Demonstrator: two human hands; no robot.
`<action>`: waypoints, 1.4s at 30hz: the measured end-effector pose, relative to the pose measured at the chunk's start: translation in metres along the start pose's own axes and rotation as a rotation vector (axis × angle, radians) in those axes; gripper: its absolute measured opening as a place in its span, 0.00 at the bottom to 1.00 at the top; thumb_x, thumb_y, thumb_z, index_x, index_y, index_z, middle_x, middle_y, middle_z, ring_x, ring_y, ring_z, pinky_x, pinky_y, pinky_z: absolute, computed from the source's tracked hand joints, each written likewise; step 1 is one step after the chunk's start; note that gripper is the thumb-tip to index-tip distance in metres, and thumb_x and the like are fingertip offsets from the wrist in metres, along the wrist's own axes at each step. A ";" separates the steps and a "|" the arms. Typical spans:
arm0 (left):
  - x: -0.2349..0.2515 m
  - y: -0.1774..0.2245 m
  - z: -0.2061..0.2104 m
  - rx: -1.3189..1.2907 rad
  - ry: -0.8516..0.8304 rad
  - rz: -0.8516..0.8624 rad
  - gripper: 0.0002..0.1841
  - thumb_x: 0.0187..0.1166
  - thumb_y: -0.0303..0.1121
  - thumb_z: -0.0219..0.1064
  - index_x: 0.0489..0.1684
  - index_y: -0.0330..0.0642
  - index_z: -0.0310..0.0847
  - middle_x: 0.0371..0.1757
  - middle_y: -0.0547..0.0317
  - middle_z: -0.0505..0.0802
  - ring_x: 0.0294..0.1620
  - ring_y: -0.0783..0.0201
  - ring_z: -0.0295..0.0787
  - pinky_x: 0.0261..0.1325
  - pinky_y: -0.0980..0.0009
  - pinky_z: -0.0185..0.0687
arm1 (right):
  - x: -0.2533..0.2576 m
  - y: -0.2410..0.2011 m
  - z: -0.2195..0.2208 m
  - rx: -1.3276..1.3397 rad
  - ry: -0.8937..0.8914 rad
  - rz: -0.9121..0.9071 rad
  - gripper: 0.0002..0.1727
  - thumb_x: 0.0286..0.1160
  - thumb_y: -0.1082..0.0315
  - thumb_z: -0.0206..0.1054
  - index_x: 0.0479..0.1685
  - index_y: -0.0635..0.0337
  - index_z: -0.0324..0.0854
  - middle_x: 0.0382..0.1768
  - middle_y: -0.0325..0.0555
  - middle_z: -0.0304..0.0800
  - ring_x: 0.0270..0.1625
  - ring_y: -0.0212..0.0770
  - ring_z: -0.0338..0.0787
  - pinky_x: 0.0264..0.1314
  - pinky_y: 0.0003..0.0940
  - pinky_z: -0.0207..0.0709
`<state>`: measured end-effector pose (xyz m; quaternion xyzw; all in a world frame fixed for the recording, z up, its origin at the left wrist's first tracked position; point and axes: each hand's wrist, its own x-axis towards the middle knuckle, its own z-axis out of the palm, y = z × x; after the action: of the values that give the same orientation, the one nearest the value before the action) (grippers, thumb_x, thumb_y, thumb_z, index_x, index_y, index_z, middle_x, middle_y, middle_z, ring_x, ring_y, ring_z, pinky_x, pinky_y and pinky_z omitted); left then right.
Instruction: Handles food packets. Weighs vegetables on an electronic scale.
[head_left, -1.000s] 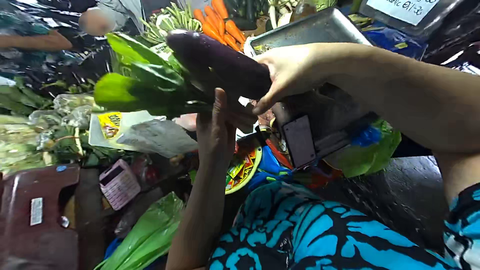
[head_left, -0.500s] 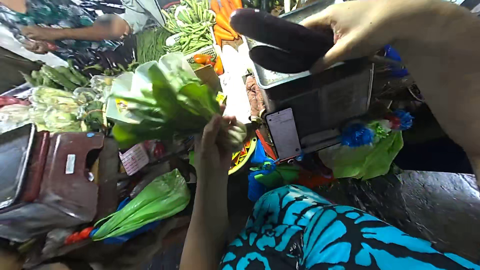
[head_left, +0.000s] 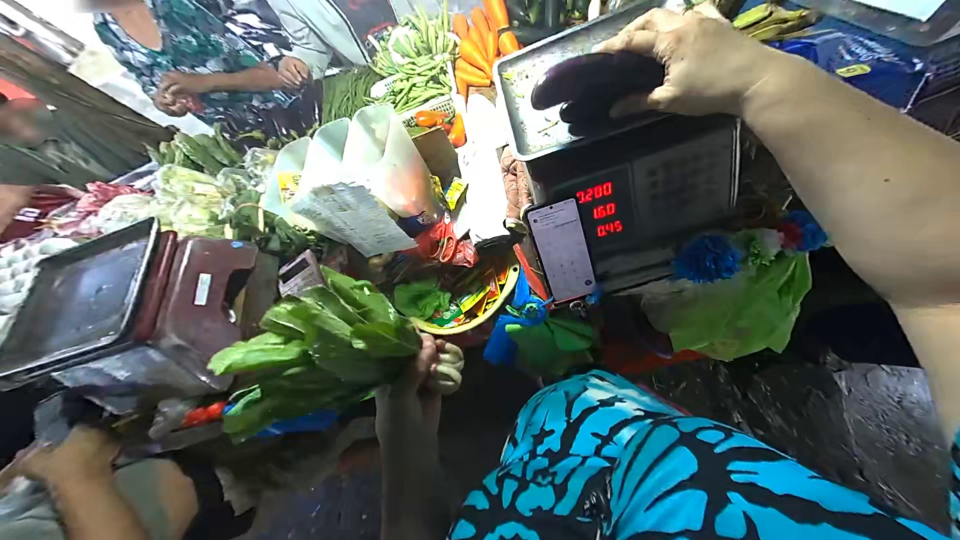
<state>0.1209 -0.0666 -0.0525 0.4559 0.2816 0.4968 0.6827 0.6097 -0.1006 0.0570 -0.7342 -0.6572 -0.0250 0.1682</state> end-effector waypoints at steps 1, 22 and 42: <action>-0.006 -0.004 -0.004 0.041 0.028 -0.008 0.11 0.65 0.28 0.78 0.44 0.42 0.88 0.38 0.58 0.95 0.38 0.66 0.94 0.47 0.69 0.92 | -0.005 -0.002 0.002 0.014 -0.002 -0.015 0.40 0.71 0.41 0.73 0.86 0.36 0.70 0.84 0.49 0.72 0.84 0.61 0.70 0.82 0.75 0.50; -0.053 -0.027 -0.002 0.222 0.201 -0.082 0.14 0.61 0.17 0.72 0.46 0.33 0.82 0.35 0.56 0.94 0.36 0.66 0.93 0.45 0.69 0.91 | 0.007 -0.029 0.026 -0.071 0.234 -0.062 0.22 0.88 0.53 0.61 0.75 0.47 0.83 0.70 0.54 0.86 0.75 0.62 0.80 0.81 0.63 0.62; -0.035 -0.052 -0.005 0.056 0.039 -0.216 0.17 0.59 0.26 0.77 0.49 0.40 0.86 0.39 0.57 0.95 0.36 0.68 0.93 0.44 0.72 0.91 | -0.182 -0.069 0.145 -0.052 0.422 0.457 0.26 0.80 0.65 0.54 0.76 0.53 0.83 0.47 0.60 0.94 0.52 0.63 0.91 0.58 0.62 0.76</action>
<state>0.1262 -0.1021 -0.1041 0.4320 0.3561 0.4212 0.7136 0.4917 -0.2286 -0.1114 -0.8457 -0.4247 -0.1554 0.2834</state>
